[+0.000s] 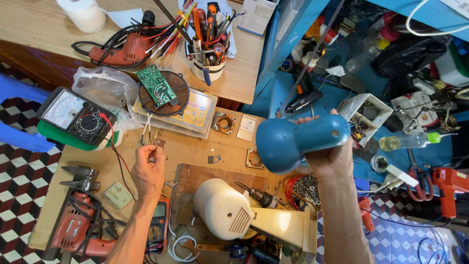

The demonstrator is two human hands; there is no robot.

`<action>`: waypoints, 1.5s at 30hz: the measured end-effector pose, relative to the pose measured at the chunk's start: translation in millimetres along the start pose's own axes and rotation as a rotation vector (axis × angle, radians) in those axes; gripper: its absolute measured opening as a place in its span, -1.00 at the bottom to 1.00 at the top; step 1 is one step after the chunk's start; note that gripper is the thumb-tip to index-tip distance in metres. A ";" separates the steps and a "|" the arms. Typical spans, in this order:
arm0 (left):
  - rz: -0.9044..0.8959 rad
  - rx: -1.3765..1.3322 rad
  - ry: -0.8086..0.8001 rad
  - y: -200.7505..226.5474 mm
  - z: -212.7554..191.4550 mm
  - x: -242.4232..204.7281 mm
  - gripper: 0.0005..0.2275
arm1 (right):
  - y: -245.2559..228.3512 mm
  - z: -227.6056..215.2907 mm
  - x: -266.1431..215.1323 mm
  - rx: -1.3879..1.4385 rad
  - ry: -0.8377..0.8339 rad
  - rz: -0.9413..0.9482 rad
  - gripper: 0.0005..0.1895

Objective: The person repeatedly assembles and disassembles a desk lamp by attaching and detaching the blue lamp head to the white base. They also use a small metal tool to poke or adjust a hole on the lamp base while handling the lamp components.

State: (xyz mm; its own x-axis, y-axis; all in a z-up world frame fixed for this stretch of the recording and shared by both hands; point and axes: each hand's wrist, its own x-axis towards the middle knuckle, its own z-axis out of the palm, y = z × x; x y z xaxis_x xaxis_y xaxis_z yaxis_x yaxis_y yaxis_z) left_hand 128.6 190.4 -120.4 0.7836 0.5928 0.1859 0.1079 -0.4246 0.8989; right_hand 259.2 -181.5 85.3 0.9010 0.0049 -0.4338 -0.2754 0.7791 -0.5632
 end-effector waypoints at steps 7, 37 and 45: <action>-0.255 -0.475 -0.009 170.4 -62.5 -45.0 -0.84 | -3.3 -4.9 -8.7 -0.098 -0.091 -0.016 -0.61; 0.048 0.191 -0.387 196.5 -53.7 -163.2 -0.08 | 94.4 -33.8 -183.5 -1.432 -0.421 -0.561 -0.85; -0.065 0.049 -0.518 175.0 -17.8 -160.9 0.06 | 104.3 -24.4 -176.5 -1.479 -0.459 -0.592 -0.85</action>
State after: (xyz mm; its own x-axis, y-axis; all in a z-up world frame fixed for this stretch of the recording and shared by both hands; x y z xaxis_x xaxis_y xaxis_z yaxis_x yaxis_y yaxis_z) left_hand 10.6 32.9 14.1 0.9729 0.2082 -0.1007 0.1846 -0.4370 0.8803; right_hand 63.3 -116.4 85.9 0.9335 0.3259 0.1496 0.3019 -0.4891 -0.8183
